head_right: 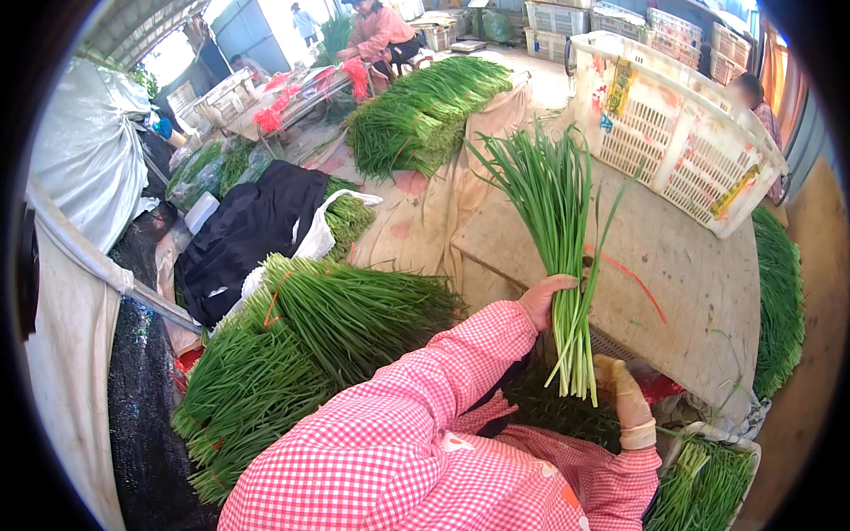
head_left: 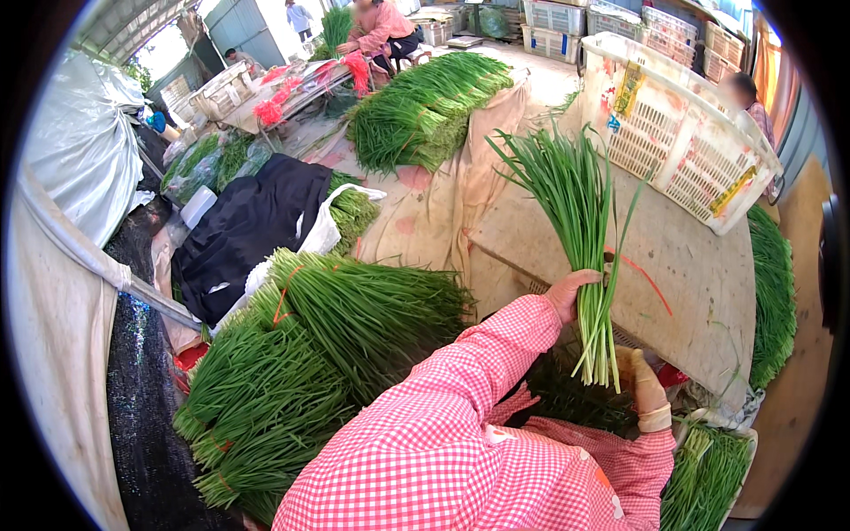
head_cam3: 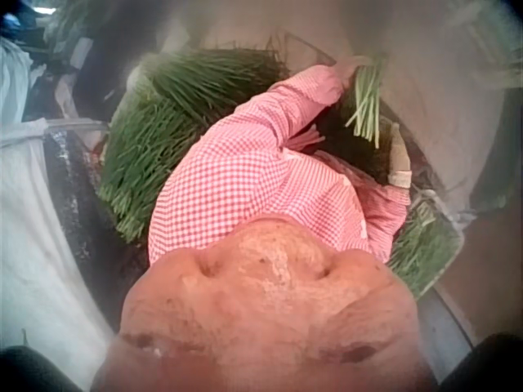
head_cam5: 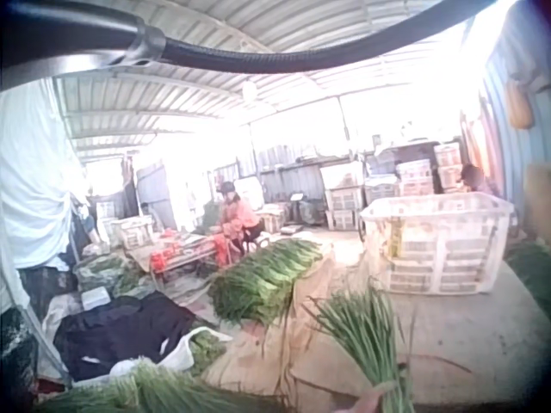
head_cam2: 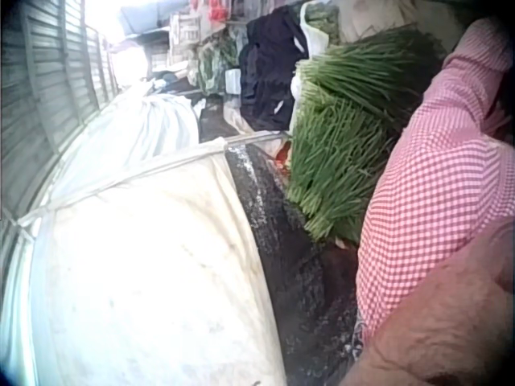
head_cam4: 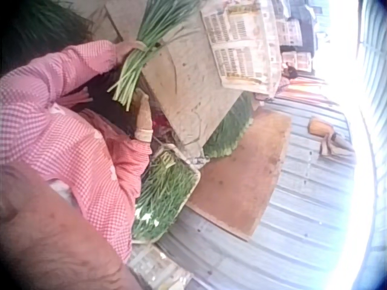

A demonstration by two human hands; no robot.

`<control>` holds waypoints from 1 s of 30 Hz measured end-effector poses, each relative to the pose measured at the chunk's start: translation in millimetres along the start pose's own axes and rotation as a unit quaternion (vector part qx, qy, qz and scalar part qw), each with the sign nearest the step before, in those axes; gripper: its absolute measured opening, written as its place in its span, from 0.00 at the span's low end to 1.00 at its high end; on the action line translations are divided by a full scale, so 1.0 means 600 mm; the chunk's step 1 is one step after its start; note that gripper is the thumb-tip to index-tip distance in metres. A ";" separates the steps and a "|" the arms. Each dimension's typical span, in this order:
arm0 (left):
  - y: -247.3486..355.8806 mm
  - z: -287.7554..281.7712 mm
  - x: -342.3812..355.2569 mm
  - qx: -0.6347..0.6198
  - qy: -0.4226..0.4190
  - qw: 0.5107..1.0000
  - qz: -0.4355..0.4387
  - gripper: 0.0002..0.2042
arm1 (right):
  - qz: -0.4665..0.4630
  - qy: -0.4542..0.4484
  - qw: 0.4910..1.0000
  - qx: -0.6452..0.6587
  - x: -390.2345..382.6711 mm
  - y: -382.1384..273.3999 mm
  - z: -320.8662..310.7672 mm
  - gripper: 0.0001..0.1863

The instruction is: The person gathers green onions, aligns them into bunches, and ties them with rubber bands. The person places the finished bundles into a white plastic basket. The person repeats this process throughout the clip.

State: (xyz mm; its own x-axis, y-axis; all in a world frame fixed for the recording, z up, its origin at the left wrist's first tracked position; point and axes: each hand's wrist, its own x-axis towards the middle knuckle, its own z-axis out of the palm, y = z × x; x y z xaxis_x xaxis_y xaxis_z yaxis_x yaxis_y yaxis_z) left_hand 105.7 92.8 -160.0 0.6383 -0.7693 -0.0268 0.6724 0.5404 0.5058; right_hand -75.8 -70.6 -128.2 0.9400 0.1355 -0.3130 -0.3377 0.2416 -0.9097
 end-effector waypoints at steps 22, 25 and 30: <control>-0.053 0.068 0.078 0.058 0.023 0.987 -0.149 0.14 | -0.095 0.232 0.968 -0.002 0.065 0.074 0.077 0.08; -0.029 0.111 0.122 0.158 -0.001 0.978 -0.133 0.14 | -0.122 0.243 0.962 -0.003 0.086 0.060 0.036 0.11; 0.005 0.051 0.190 0.314 -0.047 0.948 0.029 0.23 | -0.063 0.260 0.963 -0.041 0.144 -0.018 0.010 0.13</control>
State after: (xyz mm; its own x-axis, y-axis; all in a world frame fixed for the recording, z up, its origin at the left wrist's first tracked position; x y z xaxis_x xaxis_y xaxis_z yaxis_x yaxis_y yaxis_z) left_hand 168.9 -3.5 -135.1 0.6112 -0.7876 0.0784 0.2634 0.2958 0.9182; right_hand 8.8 -55.4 -143.7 0.8772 -0.3951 -0.2726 -0.2338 0.1444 -0.9615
